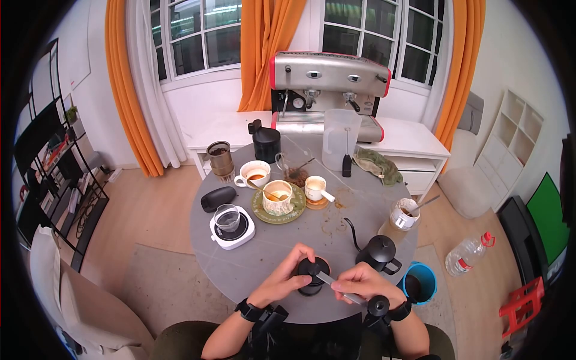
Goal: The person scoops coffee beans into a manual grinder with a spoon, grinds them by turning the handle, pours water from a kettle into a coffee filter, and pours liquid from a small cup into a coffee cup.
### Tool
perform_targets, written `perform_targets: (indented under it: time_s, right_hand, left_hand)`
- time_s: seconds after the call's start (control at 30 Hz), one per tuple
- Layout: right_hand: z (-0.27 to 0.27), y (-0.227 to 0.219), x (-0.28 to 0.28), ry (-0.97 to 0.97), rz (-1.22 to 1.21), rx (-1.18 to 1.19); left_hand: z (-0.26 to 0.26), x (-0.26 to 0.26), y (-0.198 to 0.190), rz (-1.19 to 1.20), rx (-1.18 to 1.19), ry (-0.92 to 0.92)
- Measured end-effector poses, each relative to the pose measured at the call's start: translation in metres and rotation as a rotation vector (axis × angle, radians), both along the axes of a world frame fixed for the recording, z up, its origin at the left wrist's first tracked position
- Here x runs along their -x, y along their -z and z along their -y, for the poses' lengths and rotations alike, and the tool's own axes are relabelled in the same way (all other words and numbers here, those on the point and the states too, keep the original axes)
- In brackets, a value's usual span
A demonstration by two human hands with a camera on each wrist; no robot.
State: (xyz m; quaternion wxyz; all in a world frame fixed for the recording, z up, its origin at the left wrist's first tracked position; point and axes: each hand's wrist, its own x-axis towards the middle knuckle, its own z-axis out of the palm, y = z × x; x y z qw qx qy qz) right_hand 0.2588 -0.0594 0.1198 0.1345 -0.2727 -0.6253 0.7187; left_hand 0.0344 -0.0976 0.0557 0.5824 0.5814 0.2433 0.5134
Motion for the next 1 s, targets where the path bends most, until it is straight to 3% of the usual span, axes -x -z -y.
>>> perform_targets:
  time_s: [0.27, 0.37, 0.43, 0.57, 0.6, 0.63, 0.83, 1.0]
  right_hand:
    - [-0.015, 0.003, -0.008, -0.071, 0.134, -0.086]
    - [-0.009, 0.002, -0.024, -0.006, 0.046, -0.022]
    - [-0.002, -0.003, -0.038, 0.09, 0.016, -0.069]
    - [0.019, -0.015, -0.064, 0.0, 0.022, -0.359]
    - [0.024, -0.023, -0.066, -0.039, 0.211, -0.638]
    - [0.036, -0.041, -0.059, -0.04, 0.287, -0.702]
    - [0.046, -0.038, -0.052, -0.021, 0.359, -0.859]
    - [0.038, -0.019, -0.049, 0.087, 0.181, -0.898]
  left_hand:
    - [0.001, -0.003, -0.005, -0.002, 0.01, -0.015]
    - [0.003, -0.005, -0.006, -0.07, 0.005, -0.08]
    - [0.005, -0.003, -0.006, 0.023, 0.013, -0.014]
    - [0.002, -0.003, 0.0, 0.047, -0.012, 0.006]
    - [0.002, -0.003, 0.002, 0.047, -0.005, 0.0]
    - [0.002, -0.004, 0.004, 0.046, 0.001, -0.004]
    - [0.002, -0.011, -0.002, -0.121, -0.138, -0.127]
    - [0.001, -0.014, 0.0, -0.136, -0.127, -0.189]
